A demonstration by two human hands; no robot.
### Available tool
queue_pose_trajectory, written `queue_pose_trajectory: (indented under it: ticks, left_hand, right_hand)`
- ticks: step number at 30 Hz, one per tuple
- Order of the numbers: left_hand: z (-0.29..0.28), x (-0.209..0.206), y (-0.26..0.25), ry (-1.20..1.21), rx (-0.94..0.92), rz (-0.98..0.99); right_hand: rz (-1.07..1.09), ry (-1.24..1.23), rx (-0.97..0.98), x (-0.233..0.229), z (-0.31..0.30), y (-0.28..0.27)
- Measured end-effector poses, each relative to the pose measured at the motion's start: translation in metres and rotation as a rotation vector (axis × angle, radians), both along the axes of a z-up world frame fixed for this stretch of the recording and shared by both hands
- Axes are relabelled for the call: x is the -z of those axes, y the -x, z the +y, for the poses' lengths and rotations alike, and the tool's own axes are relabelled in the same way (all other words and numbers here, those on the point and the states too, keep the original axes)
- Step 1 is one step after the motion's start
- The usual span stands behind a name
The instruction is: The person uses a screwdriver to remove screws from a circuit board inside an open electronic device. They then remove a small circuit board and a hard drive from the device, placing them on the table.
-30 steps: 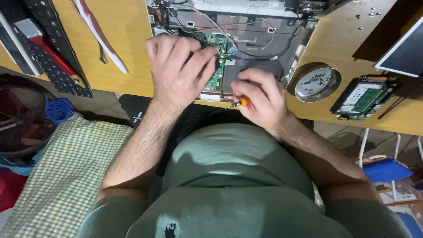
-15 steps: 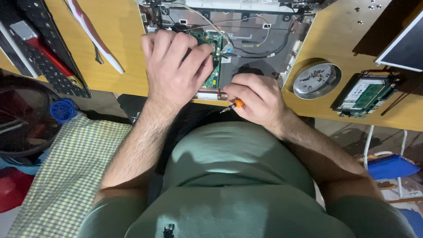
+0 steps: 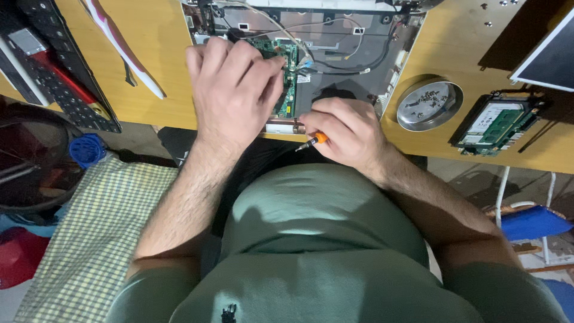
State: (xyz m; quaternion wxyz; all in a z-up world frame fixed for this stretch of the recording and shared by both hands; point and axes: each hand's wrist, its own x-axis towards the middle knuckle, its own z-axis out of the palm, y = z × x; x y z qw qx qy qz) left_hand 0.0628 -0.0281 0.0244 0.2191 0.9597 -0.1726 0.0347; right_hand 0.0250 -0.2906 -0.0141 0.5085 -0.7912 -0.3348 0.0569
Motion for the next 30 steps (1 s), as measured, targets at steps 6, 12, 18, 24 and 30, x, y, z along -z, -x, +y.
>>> queue_pose_trajectory:
  ticks: [6, 12, 18, 24, 30]
  left_hand:
    - [0.005, 0.006, 0.006, 0.144, -0.096, 0.145]
    - [-0.002, 0.013, 0.011, 0.165, -0.174, 0.174]
    - [0.000, 0.015, 0.009, 0.194, -0.178, 0.177]
    - [0.000, 0.011, 0.006, 0.222, -0.179, 0.200]
    - [0.001, 0.013, 0.006, 0.229, -0.188, 0.207]
  right_hand:
    - [0.112, 0.053, 0.204, 0.017, 0.000, 0.009]
    - [0.065, 0.356, 0.227, -0.033, 0.026, -0.043]
    - [0.285, 0.372, 0.211, -0.034, 0.022, -0.060]
    - [0.123, 0.537, 0.211, -0.014, 0.025, -0.074]
    - [0.140, 0.618, 0.192, -0.016, 0.031, -0.077]
